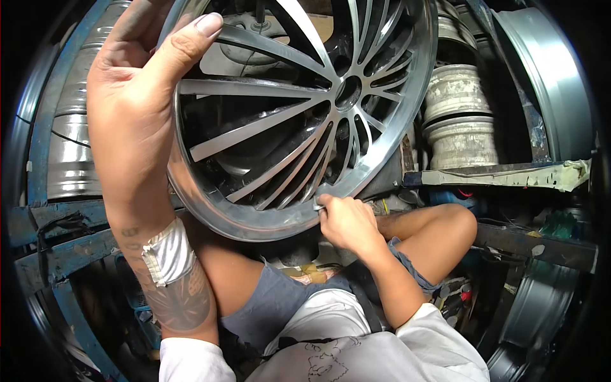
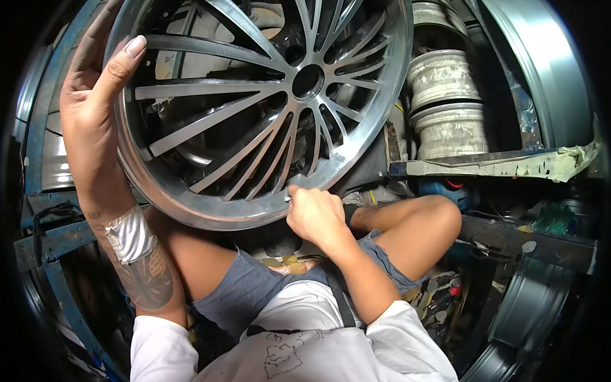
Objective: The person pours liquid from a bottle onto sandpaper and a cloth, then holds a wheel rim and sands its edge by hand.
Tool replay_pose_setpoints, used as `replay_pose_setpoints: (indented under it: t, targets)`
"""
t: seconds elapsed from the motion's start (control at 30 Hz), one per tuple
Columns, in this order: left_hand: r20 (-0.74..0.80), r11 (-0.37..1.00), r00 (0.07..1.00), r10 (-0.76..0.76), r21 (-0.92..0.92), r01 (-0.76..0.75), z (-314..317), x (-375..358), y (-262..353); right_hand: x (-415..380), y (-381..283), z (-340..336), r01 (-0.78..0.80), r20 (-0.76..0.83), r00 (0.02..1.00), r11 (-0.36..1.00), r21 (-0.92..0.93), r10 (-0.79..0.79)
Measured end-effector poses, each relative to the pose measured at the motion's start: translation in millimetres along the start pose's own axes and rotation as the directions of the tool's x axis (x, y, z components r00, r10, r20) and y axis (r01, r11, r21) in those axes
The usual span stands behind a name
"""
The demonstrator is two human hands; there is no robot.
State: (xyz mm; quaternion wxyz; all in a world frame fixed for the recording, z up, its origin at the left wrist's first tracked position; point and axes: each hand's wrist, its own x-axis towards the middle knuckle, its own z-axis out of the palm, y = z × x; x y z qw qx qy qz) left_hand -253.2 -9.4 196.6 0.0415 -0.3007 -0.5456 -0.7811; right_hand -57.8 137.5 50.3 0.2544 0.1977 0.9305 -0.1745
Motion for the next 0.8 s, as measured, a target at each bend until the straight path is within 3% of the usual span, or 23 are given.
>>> replay_pose_setpoints:
  t: [0.03, 0.07, 0.13, 0.2, 0.33, 0.5, 0.57, 0.67, 0.73, 0.8]
  targets:
    - [-0.01, 0.999, 0.999, 0.031, 0.013, -0.031, 3.0, -0.9, -4.6, 2.6, 6.3, 4.4, 0.015, -0.067, 0.998, 0.999, 0.048, -0.012]
    - [-0.021, 0.998, 0.998, 0.062, 0.026, -0.061, 6.0, -1.7, -9.1, 11.6, 17.5, 1.0, -0.056, -0.012, 0.998, 0.994, 0.099, 0.057]
    - [-0.034, 0.999, 0.999, 0.007, 0.034, -0.006, 9.4, -3.1, 0.2, 23.8, 25.6, -3.3, -0.07, -0.095, 0.992, 0.988, 0.137, 0.083]
    - [-0.068, 0.99, 0.997, -0.02, 0.142, 0.029, 16.1, -3.4, 11.3, 19.5, 13.3, 7.4, -0.098, -0.048, 0.994, 0.995, 0.006, 0.098]
    - [0.064, 0.997, 0.996, 0.06, 0.039, -0.062, 1.8, -2.7, -6.8, 20.2, 21.0, 5.2, -0.083, -0.114, 0.989, 0.994, 0.077, 0.092]
    - [0.028, 0.999, 0.999, 0.042, 0.004, -0.042, 8.4, 0.5, -5.5, 16.9, 6.0, 15.3, -0.096, -0.042, 0.994, 0.995, 0.025, 0.097]
    - [0.04, 0.996, 0.999, 0.035, 0.076, -0.038, 3.5, 1.6, -4.7, 21.5, 23.5, 7.3, -0.09, -0.011, 0.996, 0.994, 0.065, 0.091]
    - [0.05, 0.938, 0.998, -0.042, 0.347, 0.022, -23.8, 7.8, -6.6, 28.2, 40.0, 4.0, 0.006, 0.018, 1.0, 0.992, 0.124, -0.009]
    - [0.066, 0.946, 0.995, -0.08, 0.318, 0.055, -41.1, 11.8, -10.9, 14.9, 16.0, -5.8, 0.092, 0.071, 0.993, 0.992, 0.087, -0.098]
    - [0.089, 0.952, 0.991, -0.101, 0.298, 0.07, -44.9, 14.5, -14.8, 16.4, 22.2, 3.2, 0.096, 0.068, 0.991, 0.976, 0.196, -0.111]
